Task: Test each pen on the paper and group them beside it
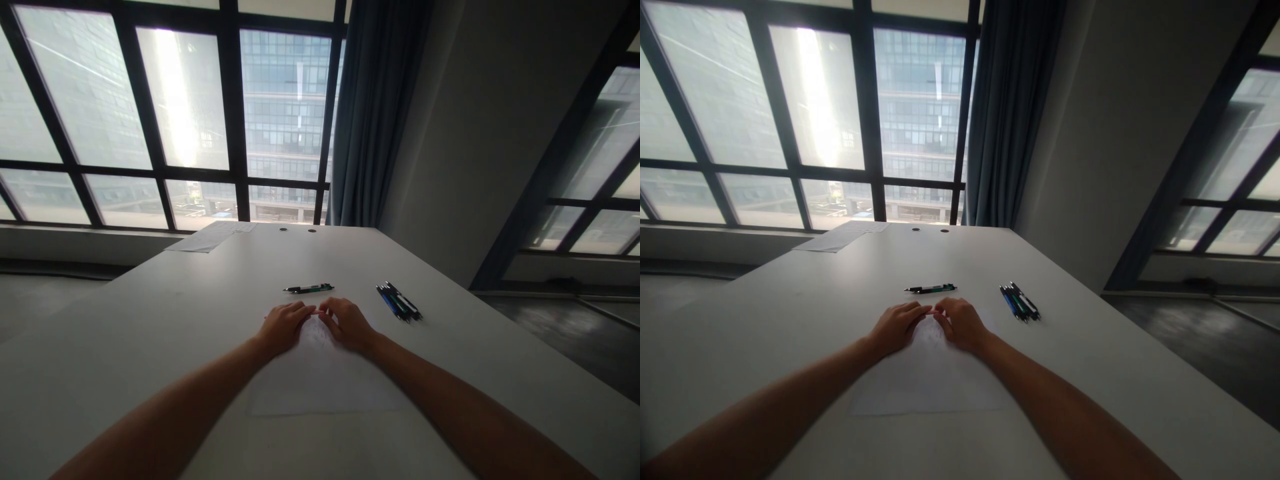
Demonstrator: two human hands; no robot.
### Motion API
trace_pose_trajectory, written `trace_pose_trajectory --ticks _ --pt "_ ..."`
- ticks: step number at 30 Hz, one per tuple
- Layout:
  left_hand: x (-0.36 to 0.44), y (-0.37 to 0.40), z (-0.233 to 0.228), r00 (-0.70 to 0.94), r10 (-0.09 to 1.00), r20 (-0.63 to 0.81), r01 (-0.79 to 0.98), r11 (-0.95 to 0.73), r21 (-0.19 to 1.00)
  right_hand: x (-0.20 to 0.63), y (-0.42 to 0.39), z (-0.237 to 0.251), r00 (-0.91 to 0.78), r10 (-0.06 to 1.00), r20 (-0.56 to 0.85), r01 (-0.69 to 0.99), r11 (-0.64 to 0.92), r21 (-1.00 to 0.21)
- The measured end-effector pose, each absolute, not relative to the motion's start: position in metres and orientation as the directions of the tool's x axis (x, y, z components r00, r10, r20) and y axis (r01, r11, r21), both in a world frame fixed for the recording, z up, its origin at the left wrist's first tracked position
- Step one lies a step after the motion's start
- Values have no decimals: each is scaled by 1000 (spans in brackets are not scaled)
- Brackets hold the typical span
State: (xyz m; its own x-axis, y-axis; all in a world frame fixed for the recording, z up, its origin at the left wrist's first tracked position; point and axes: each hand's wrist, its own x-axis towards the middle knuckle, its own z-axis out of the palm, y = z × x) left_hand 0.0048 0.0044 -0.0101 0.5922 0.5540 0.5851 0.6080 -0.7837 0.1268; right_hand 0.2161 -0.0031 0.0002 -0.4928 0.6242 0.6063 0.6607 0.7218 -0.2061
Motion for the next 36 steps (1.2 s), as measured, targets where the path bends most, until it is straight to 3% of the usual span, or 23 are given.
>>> trace_pose_trajectory --ticks 19,24,27,30,33,36 --pt "6 3 -9 582 549 600 600 -788 138 215 -1 1 -526 582 621 639 752 -163" --pt "5 7 -10 472 633 614 709 -686 161 225 3 6 -313 619 720 792 588 -161" --pt "5 8 -11 471 634 614 709 -686 164 225 3 10 -414 540 733 803 596 15" --pt "6 7 -11 498 595 630 667 -727 159 218 2 8 -601 467 649 699 701 143" --pt "5 5 -9 510 556 656 589 -782 205 215 5 4 -667 471 578 652 744 146" --pt "4 2 -5 595 470 652 452 -866 212 220 9 2 -646 479 594 669 730 139"
